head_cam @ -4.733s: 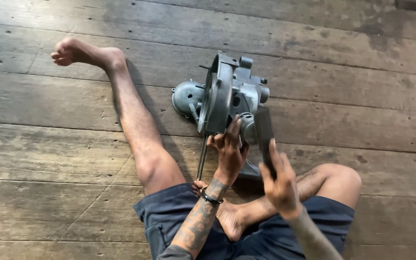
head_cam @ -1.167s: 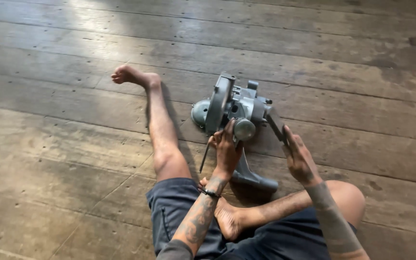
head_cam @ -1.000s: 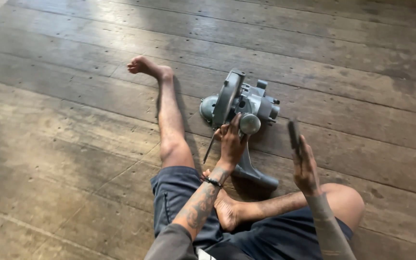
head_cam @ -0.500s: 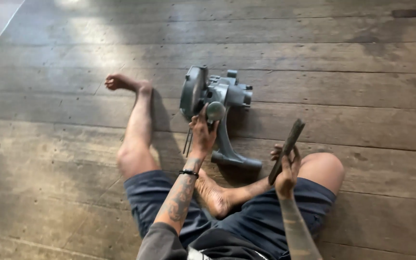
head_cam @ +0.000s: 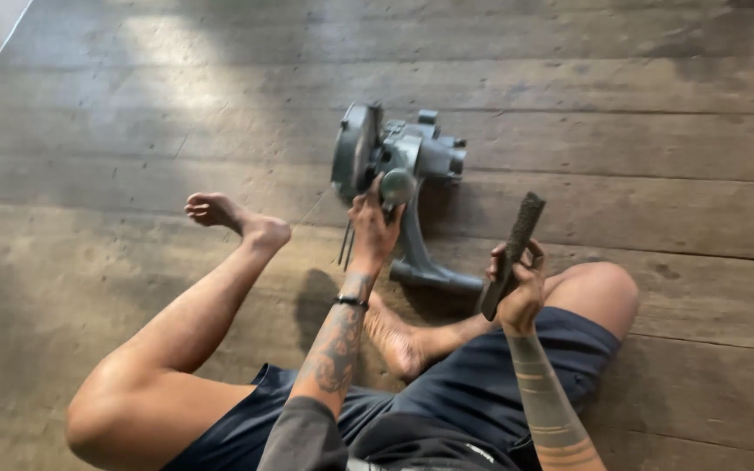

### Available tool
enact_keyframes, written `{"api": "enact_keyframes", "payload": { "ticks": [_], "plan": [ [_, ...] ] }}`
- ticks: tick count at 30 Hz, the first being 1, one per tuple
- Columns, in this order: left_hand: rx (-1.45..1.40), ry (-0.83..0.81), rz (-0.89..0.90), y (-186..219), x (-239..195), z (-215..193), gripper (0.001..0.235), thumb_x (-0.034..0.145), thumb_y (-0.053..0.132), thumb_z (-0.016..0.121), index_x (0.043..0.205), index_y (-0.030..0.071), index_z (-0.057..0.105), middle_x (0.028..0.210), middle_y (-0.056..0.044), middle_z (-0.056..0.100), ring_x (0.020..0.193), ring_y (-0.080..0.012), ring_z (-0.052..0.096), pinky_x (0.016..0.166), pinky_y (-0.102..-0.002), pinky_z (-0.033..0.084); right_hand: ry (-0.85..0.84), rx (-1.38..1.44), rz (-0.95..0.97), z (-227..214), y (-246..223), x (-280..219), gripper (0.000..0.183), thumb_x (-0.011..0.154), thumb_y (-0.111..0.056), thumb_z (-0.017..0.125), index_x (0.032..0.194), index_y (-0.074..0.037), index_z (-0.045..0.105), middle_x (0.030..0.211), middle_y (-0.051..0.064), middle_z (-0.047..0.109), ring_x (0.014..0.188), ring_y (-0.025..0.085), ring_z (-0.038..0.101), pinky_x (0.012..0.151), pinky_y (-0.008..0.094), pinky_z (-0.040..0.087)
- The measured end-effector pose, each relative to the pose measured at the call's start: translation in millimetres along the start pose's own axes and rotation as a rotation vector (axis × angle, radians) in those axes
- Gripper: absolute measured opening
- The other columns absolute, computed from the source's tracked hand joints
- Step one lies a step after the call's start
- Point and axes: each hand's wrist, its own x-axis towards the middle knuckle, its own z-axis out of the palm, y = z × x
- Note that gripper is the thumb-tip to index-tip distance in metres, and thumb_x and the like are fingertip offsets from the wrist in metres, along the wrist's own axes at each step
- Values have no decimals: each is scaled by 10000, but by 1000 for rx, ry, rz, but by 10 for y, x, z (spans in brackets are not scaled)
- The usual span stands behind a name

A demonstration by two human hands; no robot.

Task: Sanding the exterior surface of a motorcycle engine crankcase using a manual hand file.

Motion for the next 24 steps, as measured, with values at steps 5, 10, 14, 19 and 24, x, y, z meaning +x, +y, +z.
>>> {"api": "enact_keyframes", "payload": {
  "ticks": [5, 10, 14, 19, 24],
  "plan": [
    [-78, 30, -2, 202, -66, -99, 678, 969, 342, 709, 1554, 177, 408, 1140, -101, 692, 1126, -315, 589, 915, -501, 466, 190, 94, 302, -242, 166, -277, 352, 876, -222, 466, 1219, -272, 523, 954, 157, 581, 652, 231, 478, 575, 329, 363],
    [-75, 48, 9, 203, -113, -39, 705, 961, 262, 716, 1570, 209, 364, 1269, -47, 664, 1122, -241, 580, 1023, -403, 425, 181, 143, 362, -425, 84, -378, 449, 869, -194, 455, 1314, -255, 480, 981, 145, 581, 708, 221, 494, 635, 325, 403],
    [-57, 86, -22, 229, -105, -14, 772, 907, 334, 758, 1574, 209, 391, 1135, -62, 683, 1064, -238, 545, 947, -419, 454, 216, 56, 354, -571, 153, -390, 420, 844, -252, 475, 1258, -322, 484, 912, 179, 541, 647, 267, 470, 566, 344, 364],
    [-10, 95, -83, 230, -76, 98, 919, 811, 516, 820, 1575, 239, 393, 1294, -31, 648, 1099, -257, 560, 932, -462, 436, 176, 60, 318, -629, 272, -399, 420, 846, -282, 495, 1265, -298, 494, 849, 173, 539, 602, 252, 490, 536, 326, 397],
    [6, 134, -172, 168, -76, 281, 894, 780, 628, 841, 1518, 270, 484, 1331, 36, 629, 1128, -234, 553, 963, -477, 383, 82, 87, 263, -264, 413, -148, 300, 986, -294, 458, 1285, -299, 474, 787, 139, 527, 582, 221, 524, 538, 291, 440]
  ]
}}
